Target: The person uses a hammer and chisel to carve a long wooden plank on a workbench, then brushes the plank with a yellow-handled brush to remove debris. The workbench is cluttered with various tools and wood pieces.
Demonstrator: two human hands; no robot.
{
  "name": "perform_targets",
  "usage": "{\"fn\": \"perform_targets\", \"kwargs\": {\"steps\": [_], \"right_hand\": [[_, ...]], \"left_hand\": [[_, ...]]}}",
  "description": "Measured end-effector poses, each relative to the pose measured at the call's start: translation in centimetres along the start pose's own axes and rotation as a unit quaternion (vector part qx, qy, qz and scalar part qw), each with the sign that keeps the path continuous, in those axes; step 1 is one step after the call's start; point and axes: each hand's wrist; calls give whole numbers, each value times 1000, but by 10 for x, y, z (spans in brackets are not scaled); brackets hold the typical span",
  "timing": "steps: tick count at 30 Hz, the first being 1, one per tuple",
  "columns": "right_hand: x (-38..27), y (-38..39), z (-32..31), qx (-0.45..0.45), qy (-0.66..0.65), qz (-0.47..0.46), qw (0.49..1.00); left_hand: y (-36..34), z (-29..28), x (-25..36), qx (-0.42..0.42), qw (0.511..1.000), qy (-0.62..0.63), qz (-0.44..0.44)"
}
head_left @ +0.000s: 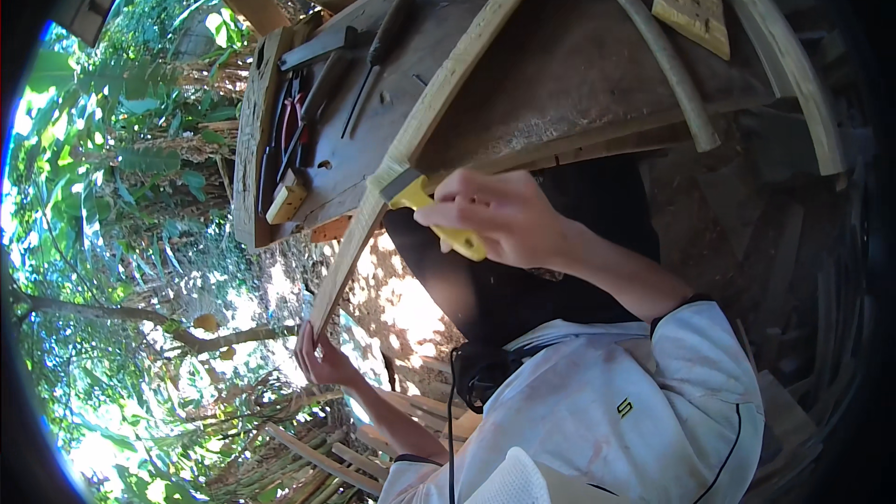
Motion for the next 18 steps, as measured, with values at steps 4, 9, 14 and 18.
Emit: {"fn": "perform_targets", "kwargs": {"steps": [4, 9, 14, 18], "right_hand": [[18, -39, -26, 152, -14, 6, 988], [11, -32, -12, 168, 117, -17, 979], [-41, 3, 38, -100, -70, -90, 988], [-22, -2, 26, 2, -16, 0, 1000]], "left_hand": [[2, -27, 13, -17, 999, -8, -30], [-11, -20, 50, -36, 987, 21, -158], [0, -6, 45, -141, 953, 78, -258], [-1, 4, 58, -184, 919, 116, -328]]}}
Point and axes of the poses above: each hand's wrist, its own y-axis away from the middle knuckle, its own z-axis out of the palm, x = y × z, and after that the axes turned 9 degrees about x, right-handed
